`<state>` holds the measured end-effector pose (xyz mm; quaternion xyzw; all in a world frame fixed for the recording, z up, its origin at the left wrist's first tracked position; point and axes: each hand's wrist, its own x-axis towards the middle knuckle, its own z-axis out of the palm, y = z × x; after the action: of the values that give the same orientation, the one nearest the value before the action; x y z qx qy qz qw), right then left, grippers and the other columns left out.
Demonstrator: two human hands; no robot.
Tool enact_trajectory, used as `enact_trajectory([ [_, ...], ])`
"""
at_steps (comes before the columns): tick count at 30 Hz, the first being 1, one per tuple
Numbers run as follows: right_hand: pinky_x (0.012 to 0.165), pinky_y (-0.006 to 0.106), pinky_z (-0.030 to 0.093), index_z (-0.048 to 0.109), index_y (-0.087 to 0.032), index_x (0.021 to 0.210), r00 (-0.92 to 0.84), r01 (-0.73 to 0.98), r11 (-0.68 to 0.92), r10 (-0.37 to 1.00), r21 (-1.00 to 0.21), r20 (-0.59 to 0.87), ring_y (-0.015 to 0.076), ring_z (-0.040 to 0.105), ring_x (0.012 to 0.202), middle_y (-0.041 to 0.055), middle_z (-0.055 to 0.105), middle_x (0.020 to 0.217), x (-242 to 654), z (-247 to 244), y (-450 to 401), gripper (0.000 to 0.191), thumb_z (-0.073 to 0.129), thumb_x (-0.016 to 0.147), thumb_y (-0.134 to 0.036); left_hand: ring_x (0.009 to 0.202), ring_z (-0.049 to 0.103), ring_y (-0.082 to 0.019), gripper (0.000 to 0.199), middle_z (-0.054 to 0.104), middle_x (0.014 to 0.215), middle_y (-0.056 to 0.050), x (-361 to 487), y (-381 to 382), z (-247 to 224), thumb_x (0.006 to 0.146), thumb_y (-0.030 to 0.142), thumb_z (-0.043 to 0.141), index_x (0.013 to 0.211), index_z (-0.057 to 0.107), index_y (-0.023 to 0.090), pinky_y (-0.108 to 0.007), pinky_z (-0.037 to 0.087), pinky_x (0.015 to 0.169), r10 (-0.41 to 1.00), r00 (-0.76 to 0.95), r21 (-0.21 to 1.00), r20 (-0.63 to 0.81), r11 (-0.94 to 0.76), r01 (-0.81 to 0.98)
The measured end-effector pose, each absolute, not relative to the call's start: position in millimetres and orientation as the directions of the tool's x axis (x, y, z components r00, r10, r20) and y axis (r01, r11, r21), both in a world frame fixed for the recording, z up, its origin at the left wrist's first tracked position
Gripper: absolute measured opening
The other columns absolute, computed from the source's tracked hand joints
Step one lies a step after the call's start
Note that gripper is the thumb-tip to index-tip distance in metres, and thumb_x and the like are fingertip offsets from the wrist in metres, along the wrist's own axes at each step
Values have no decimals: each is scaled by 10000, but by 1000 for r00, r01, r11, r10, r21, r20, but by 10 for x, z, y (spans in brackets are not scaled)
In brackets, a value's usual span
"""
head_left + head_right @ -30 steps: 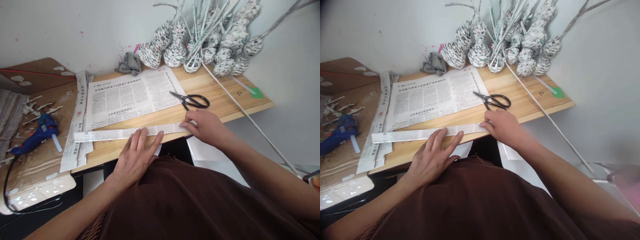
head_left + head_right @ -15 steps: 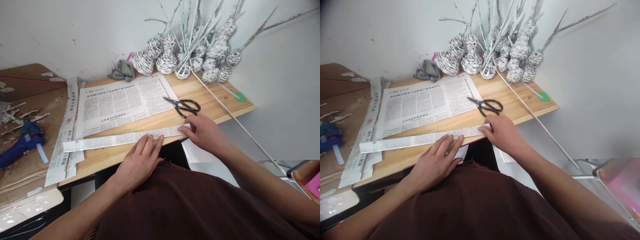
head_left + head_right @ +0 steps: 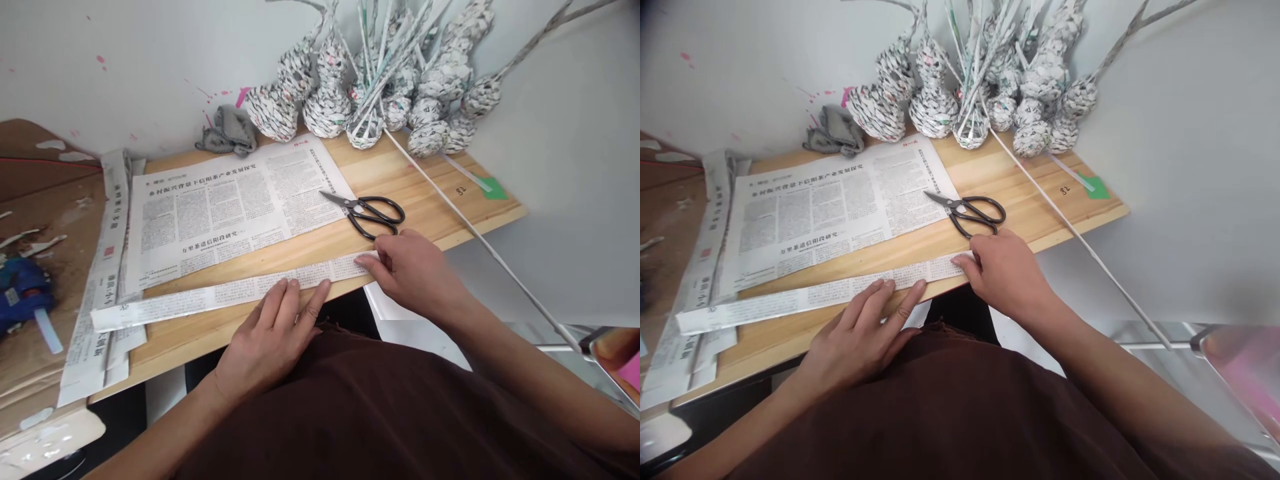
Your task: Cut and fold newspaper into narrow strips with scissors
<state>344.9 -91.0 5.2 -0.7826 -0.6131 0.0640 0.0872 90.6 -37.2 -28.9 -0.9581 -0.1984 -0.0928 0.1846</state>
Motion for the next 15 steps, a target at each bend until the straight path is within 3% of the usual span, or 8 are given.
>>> enact_trajectory([
  [4,582,327,248,476,-230,688,232,958,-239,971,-158,-61,243,545,707,54,587,636,3455,100,-838,353,547,974,-425,1215,643,-262,681,677,1319,-134,920,-372,-280,987,438,573,1600,346,248,-347,531,996,353,902,-345,250,-838,423],
  [7,575,320,247,494,-226,684,248,949,-259,966,-181,-79,227,541,682,44,591,637,3483,103,-823,360,577,961,-440,1198,647,-269,676,683,1309,-138,920,-361,-289,980,461,581,1579,392,211,-353,529,993,323,910,-374,261,-835,404],
  [10,572,302,277,504,-221,643,257,914,-248,966,-320,-13,191,523,639,8,570,596,3547,53,-883,398,640,930,-462,1175,656,-278,689,685,1295,-149,919,-354,-310,970,481,592,1568,413,188,-359,533,972,301,910,-376,285,-838,395],
  [13,600,285,347,575,-218,685,203,860,-121,972,-496,114,167,526,635,-15,579,611,3616,-32,-987,336,690,907,-443,1177,658,-279,697,681,1303,-151,924,-360,-328,970,483,592,1577,396,204,-358,535,955,318,897,-344,306,-842,415],
  [15,624,282,375,594,-217,721,188,844,-51,960,-534,206,169,531,658,-13,584,633,3632,-82,-1037,283,695,909,-402,1185,656,-282,697,681,1302,-150,929,-368,-333,970,469,598,1583,385,214,-359,533,958,335,888,-328,315,-840,433],
])
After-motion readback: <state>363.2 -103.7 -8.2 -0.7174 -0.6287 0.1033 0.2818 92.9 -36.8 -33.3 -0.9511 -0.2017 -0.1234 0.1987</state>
